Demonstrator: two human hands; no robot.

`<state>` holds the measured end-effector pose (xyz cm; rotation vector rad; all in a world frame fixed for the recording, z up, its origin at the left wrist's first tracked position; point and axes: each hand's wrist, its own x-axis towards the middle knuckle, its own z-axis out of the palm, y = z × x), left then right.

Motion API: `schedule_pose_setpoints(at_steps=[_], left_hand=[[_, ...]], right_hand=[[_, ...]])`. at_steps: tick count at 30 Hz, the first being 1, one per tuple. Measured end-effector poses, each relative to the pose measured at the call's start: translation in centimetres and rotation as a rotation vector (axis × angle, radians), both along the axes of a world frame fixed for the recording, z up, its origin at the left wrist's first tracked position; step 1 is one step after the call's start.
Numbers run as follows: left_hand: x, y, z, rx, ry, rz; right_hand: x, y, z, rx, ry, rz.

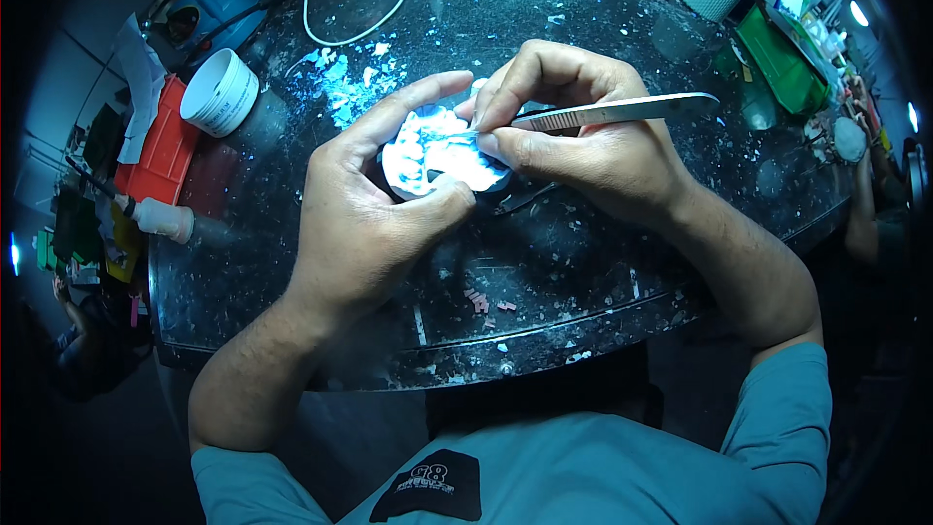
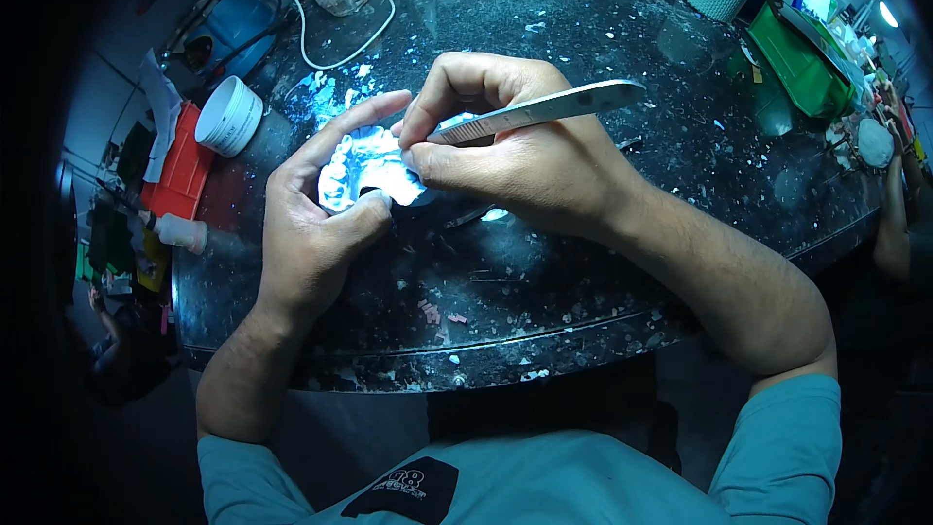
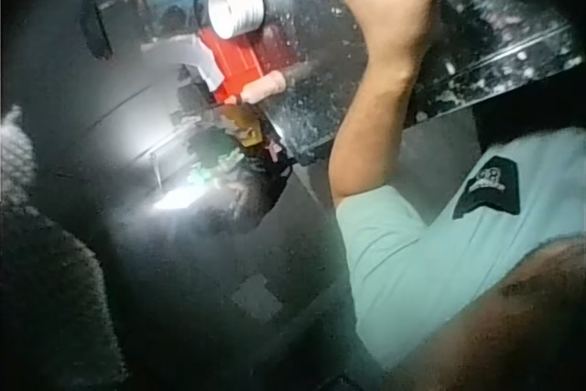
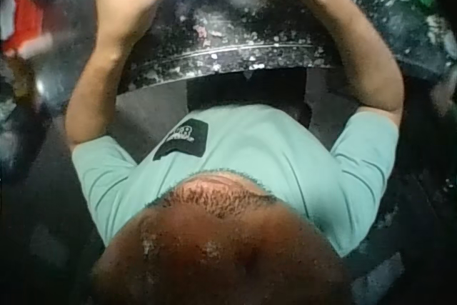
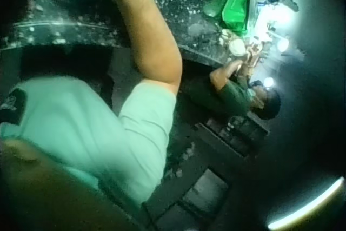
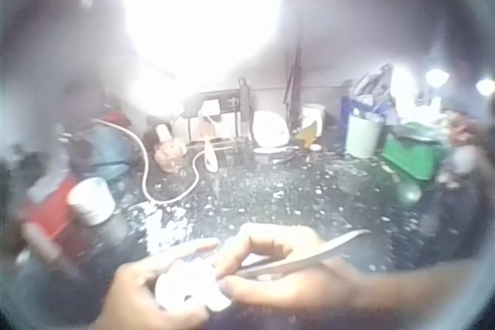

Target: Detailed carving and refining of a dental prosthesis model using handheld tools.

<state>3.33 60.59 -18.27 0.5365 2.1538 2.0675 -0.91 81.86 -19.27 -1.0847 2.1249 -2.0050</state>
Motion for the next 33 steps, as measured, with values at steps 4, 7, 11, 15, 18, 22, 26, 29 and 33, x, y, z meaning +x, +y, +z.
schedule_pose_setpoints(at_steps=[4, 7, 11, 15, 18, 22, 26, 29, 33], left_hand=[[0.0, 0.0, -0.2, 0.057, 0.025, 0.002], [0.1, 0.0, -0.1, 0.036, 0.022, 0.005], [0.2, 0.1, 0.1, 0.019, 0.006, 0.005], [0.2, 0.1, 0.2, -0.029, -0.006, 0.017], [0.1, 0.0, 0.1, -0.044, -0.013, 0.009], [-0.3, 0.0, -0.8, -0.073, 0.082, 0.031], [-0.6, -0.4, -1.0, -0.142, 0.095, 0.008], [-0.6, -0.2, -1.1, -0.138, 0.156, 0.010], [-0.5, -0.3, -0.4, -0.078, 0.109, 0.015]], right_hand=[[0.0, -0.1, 0.0, 0.003, -0.008, -0.008], [-0.1, 0.0, 0.0, 0.034, 0.032, -0.017], [-0.2, 0.0, -0.1, 0.049, 0.057, -0.025], [-0.1, 0.0, 0.1, 0.042, 0.033, -0.019], [-0.1, 0.0, 0.2, 0.056, 0.037, -0.024], [-0.2, 0.1, 0.0, 0.110, 0.081, -0.037], [-0.2, 0.2, 0.2, 0.138, 0.032, -0.037], [0.0, 0.1, 0.4, 0.144, -0.027, -0.021], [0.0, 0.0, 0.9, 0.054, -0.062, -0.018]])
